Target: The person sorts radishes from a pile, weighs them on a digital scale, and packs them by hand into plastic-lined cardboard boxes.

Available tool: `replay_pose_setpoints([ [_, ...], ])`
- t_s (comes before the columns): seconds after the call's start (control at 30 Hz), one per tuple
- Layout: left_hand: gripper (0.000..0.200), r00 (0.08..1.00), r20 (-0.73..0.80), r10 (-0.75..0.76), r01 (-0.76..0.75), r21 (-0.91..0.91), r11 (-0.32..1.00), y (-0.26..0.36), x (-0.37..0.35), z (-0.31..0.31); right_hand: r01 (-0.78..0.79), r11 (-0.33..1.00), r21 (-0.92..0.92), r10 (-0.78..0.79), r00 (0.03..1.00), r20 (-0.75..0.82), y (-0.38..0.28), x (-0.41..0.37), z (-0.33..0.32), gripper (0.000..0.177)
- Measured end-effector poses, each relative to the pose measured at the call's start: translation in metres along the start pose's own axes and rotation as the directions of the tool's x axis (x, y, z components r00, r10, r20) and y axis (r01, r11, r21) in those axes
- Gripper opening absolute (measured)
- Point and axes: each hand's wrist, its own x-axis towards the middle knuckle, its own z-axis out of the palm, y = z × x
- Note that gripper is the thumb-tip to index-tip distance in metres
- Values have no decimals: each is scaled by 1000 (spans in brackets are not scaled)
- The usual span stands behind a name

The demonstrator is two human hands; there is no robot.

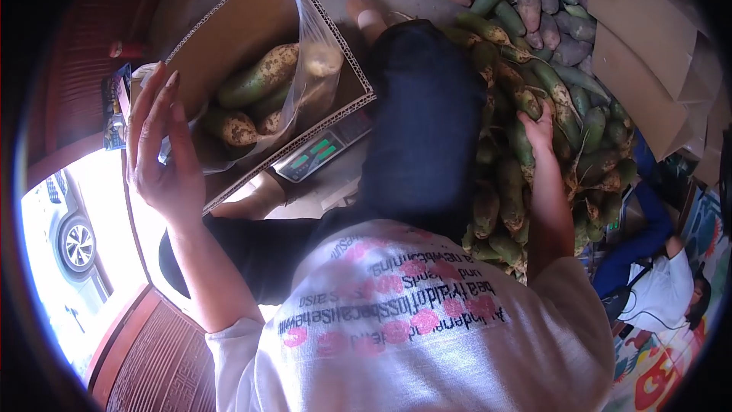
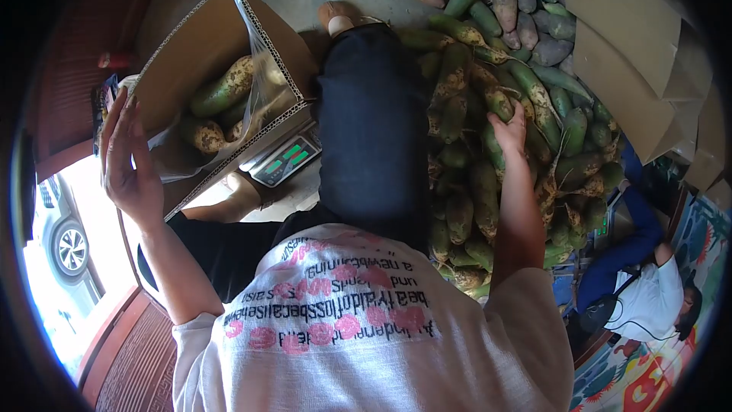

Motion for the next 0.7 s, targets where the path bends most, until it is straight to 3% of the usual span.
replay_pose_setpoints([
  [0.07,25,1000,12,-3,3,34,999,0,-2,-2,25,972,-232,-42,997,-68,7,-4,-4,78],
  [0.17,24,998,46,-42,37,102,994,-4,-11,-7,90,985,-150,-95,995,-31,18,-9,-7,73],
  [0.2,24,997,55,-62,54,132,990,-6,-13,-8,-1,995,98,-3,999,40,19,-10,-6,69],
  [0.27,24,996,48,-72,69,69,995,-9,-17,-6,-226,814,535,116,966,232,1,-18,-11,62],
  [0.33,24,995,46,-91,89,34,995,-6,-16,-4,-446,601,663,171,882,439,-13,-17,-22,54],
  [0.47,23,995,42,-85,84,22,996,9,-10,3,-694,235,680,79,712,698,-18,-7,-29,46],
  [0.63,26,999,54,-11,18,-124,992,42,12,19,-692,-69,719,-45,722,691,-43,-14,-38,47],
  [0.7,23,993,19,116,-111,-170,979,65,33,27,-691,-152,707,-139,723,677,-49,-16,-42,48],
])
